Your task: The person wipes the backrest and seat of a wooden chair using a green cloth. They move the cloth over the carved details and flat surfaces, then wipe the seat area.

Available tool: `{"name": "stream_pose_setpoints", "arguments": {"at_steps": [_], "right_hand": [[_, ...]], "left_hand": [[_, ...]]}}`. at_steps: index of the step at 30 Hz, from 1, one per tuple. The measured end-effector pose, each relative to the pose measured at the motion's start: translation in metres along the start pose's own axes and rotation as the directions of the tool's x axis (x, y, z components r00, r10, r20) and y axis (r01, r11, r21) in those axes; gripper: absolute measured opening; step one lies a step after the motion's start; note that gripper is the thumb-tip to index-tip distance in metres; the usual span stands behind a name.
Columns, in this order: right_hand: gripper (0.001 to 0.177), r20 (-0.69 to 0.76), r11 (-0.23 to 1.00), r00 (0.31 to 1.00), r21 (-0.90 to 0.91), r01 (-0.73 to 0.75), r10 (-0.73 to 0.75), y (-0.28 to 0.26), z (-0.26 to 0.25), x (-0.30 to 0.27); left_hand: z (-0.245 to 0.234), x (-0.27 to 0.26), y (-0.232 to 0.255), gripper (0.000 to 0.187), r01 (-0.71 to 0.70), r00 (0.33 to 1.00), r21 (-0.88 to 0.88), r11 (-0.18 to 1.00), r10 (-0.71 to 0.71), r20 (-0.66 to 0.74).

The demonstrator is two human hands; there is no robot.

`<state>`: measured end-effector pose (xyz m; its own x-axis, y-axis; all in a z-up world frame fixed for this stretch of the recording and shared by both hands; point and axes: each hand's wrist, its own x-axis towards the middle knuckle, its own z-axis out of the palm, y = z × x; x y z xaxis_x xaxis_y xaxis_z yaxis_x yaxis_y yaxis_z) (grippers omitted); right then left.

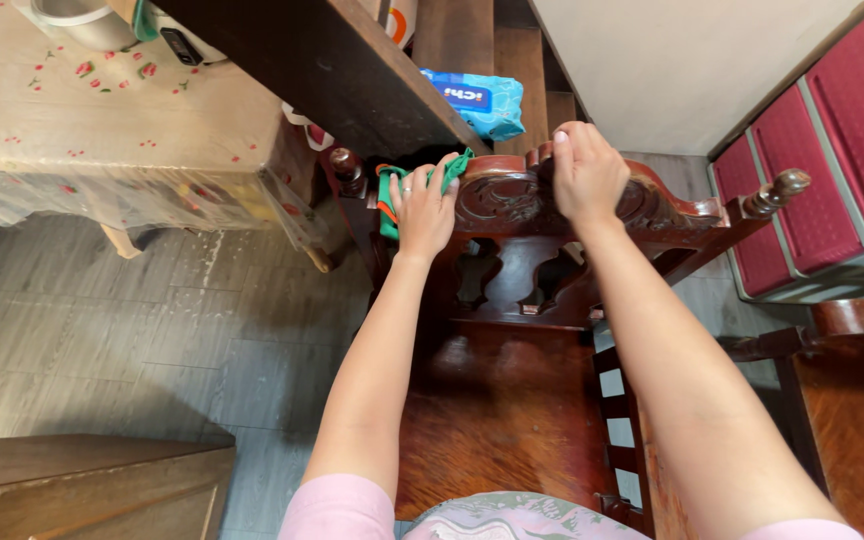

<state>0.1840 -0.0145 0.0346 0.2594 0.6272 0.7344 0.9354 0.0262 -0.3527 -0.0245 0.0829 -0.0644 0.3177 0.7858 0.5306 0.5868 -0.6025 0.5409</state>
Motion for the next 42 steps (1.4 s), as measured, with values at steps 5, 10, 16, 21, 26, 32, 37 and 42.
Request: {"name": "stream_pose_setpoints", "arguments": {"at_steps": [5, 10, 16, 21, 26, 32, 37, 42], "right_hand": [[0.025, 0.008, 0.999, 0.999, 0.029, -0.037, 0.037, 0.0, 0.004, 0.002], [0.023, 0.036, 0.998, 0.999, 0.04, -0.042, 0.04, 0.0, 0.0, 0.002], [0.02, 0.062, 0.998, 0.998, 0.056, 0.0, -0.003, 0.0, -0.009, 0.007], [0.018, 0.085, 0.999, 0.996, 0.042, 0.002, -0.006, -0.002, -0.011, 0.001], [0.018, 0.099, 0.998, 0.994, 0.038, -0.046, 0.042, -0.004, -0.01, 0.006], [0.018, 0.074, 0.999, 0.997, 0.029, -0.016, 0.014, -0.003, -0.008, 0.004], [0.018, 0.069, 0.999, 0.997, 0.026, -0.035, 0.034, -0.001, -0.007, 0.002], [0.019, 0.084, 0.998, 0.996, 0.045, -0.032, 0.028, -0.001, -0.008, 0.002]], "left_hand": [[-0.001, 0.012, 0.053, 0.039, -0.034, 0.998, 0.057, 0.998, 0.037, -0.045], [-0.021, 0.057, 0.096, 0.041, -0.082, 0.957, 0.09, 0.992, 0.054, 0.285], [-0.022, 0.101, 0.081, 0.059, 0.059, 0.787, 0.038, 0.998, -0.069, 0.613], [-0.026, 0.096, 0.009, 0.065, 0.17, 0.726, 0.147, 0.974, -0.225, 0.651], [-0.02, 0.079, -0.024, 0.068, 0.08, 0.755, 0.422, 0.903, -0.331, 0.566], [-0.001, 0.043, -0.018, 0.052, 0.172, 0.966, 0.441, 0.881, -0.239, 0.101], [0.011, 0.021, -0.011, 0.037, 0.224, 0.973, 0.364, 0.904, -0.186, -0.136], [-0.005, 0.018, -0.013, 0.031, 0.207, 0.976, 0.243, 0.948, -0.184, -0.113]]}}
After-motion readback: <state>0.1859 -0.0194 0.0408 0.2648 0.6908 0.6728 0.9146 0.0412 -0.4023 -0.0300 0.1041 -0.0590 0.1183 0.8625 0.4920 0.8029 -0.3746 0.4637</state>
